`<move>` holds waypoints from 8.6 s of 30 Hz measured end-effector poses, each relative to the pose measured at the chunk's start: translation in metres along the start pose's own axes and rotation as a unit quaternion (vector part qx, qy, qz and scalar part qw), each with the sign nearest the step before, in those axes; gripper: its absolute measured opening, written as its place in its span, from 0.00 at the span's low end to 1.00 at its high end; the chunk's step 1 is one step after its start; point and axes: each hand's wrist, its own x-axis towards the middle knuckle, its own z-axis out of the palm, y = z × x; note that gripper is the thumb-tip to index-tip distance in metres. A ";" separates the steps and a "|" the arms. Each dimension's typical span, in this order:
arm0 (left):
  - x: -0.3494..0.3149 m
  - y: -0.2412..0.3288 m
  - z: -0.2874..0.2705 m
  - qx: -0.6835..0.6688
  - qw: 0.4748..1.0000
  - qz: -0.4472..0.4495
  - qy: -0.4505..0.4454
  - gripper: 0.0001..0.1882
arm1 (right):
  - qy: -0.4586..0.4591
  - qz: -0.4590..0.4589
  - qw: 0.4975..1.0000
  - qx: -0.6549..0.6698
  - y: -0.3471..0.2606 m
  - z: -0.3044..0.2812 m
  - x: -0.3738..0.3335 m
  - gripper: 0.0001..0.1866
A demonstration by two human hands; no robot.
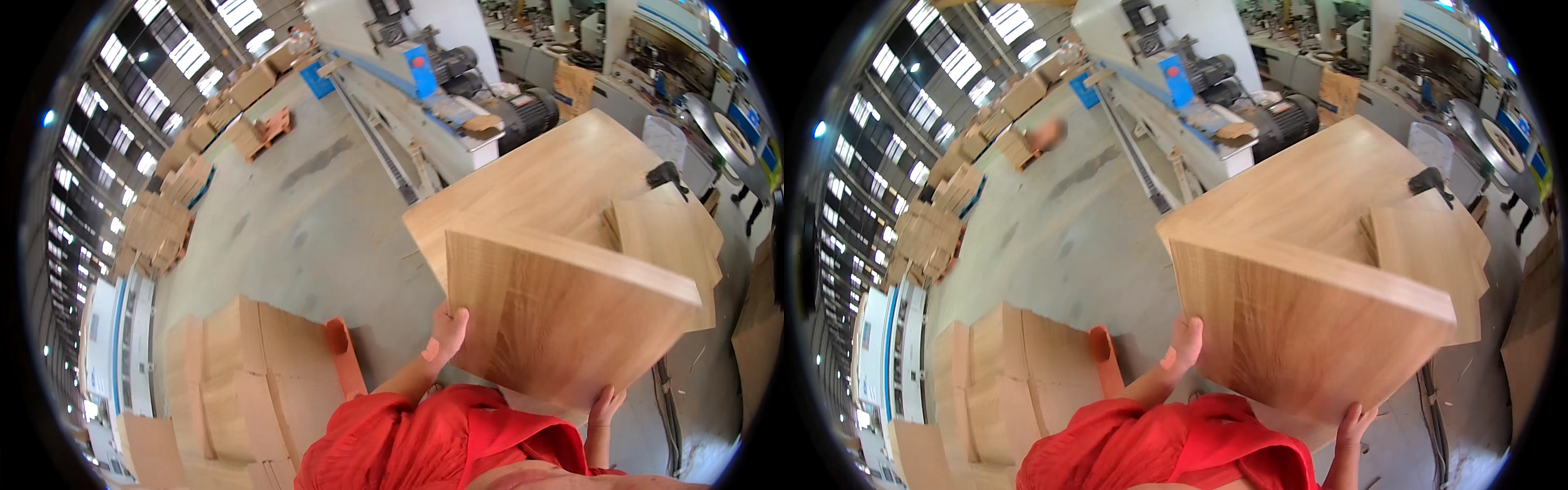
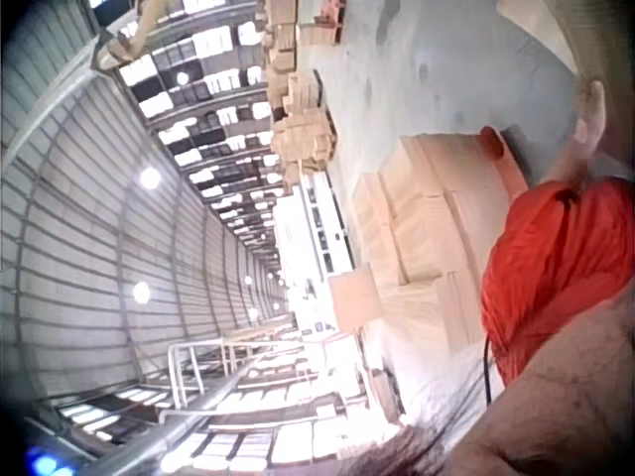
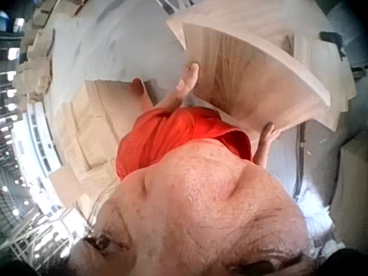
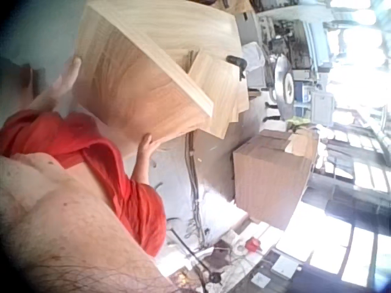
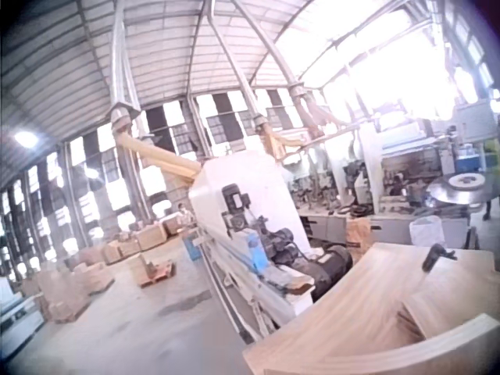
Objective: The person picks up light-colored wood planks from a workbench and stacks them onto a red plastic pallet on the floor. The person repeatedly lifts the planks and places them in a neat pile, organizing the materials in a workshop setting.
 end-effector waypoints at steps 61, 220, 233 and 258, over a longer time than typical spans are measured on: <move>-0.364 -0.031 -0.404 -0.474 0.356 0.042 0.805 0.12 | -0.901 0.300 0.254 -0.182 -0.275 0.814 -0.393 0.13; -0.142 0.001 -0.099 -0.136 0.912 -0.385 0.035 0.18 | 0.364 0.036 0.879 -0.306 -0.014 -0.053 0.178 0.30; -0.088 0.015 -0.009 -0.045 0.906 -0.421 -0.028 0.17 | 0.069 -0.230 0.906 -0.349 -0.043 0.017 0.274 0.22; 0.013 0.014 0.163 0.000 0.872 -0.393 -0.292 0.25 | 0.123 0.108 0.759 -0.630 0.013 -0.206 0.451 0.40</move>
